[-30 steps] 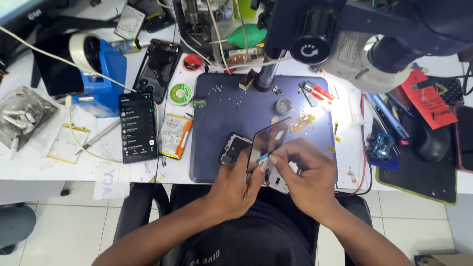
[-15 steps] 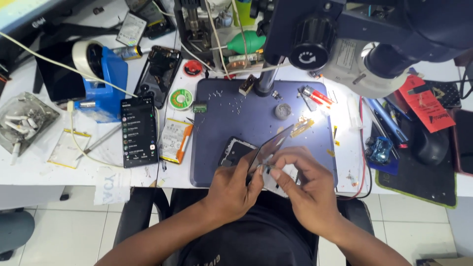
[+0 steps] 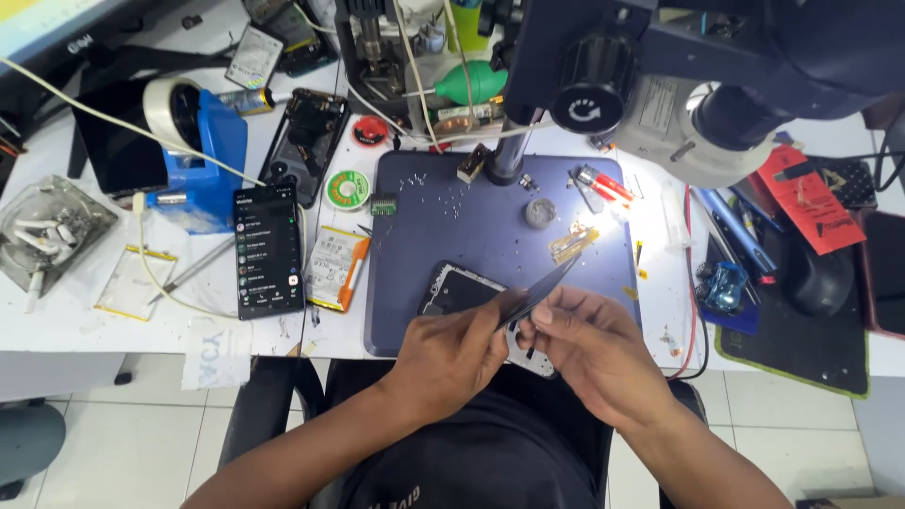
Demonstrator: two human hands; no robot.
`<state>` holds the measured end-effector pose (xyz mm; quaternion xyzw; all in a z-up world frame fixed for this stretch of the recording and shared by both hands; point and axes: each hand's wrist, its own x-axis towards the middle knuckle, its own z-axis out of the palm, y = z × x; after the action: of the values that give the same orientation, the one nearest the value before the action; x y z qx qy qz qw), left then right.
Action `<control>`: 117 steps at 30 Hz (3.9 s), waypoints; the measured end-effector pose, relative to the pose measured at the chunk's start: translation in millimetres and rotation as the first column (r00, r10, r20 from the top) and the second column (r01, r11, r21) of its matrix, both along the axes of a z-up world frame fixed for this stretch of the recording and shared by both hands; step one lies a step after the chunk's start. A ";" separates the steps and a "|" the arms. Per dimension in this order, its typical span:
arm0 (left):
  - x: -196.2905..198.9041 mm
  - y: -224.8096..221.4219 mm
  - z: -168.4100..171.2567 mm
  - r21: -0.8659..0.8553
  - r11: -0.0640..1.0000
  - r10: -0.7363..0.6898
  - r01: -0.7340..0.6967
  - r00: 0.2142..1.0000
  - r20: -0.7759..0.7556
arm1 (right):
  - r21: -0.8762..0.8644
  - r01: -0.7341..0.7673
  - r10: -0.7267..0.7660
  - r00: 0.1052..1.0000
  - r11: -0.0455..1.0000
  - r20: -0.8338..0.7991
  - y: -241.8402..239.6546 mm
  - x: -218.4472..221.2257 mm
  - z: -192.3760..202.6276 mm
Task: Disassembling and repairing a mobile phone at a technician's workbench using specialized tools.
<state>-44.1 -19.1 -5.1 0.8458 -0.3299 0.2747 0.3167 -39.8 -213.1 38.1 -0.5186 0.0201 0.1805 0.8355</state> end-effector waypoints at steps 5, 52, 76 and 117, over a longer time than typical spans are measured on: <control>5.7 3.6 5.0 0.080 0.997 0.008 -0.007 1.000 -0.011 | 0.159 -0.034 0.052 0.993 0.987 -0.111 -2.9 7.2 3.1; -10.0 10.3 20.0 -0.373 0.926 -0.276 0.052 0.768 -0.578 | -0.434 0.725 0.210 0.383 0.535 0.899 23.5 25.0 14.3; -5.3 16.4 31.7 -0.357 0.934 -0.236 -0.022 0.713 -0.660 | -0.480 0.627 0.354 0.326 0.613 0.877 5.3 31.5 5.1; 28.5 18.3 63.9 -0.357 0.924 -0.375 0.139 0.515 -0.770 | -0.517 0.594 0.318 0.413 0.616 0.854 -16.5 44.6 9.6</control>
<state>-15.6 -0.8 58.8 0.7682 -0.2271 -0.1659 0.5752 4.8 -229.6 47.7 -0.8268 -0.3042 -0.2344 0.4110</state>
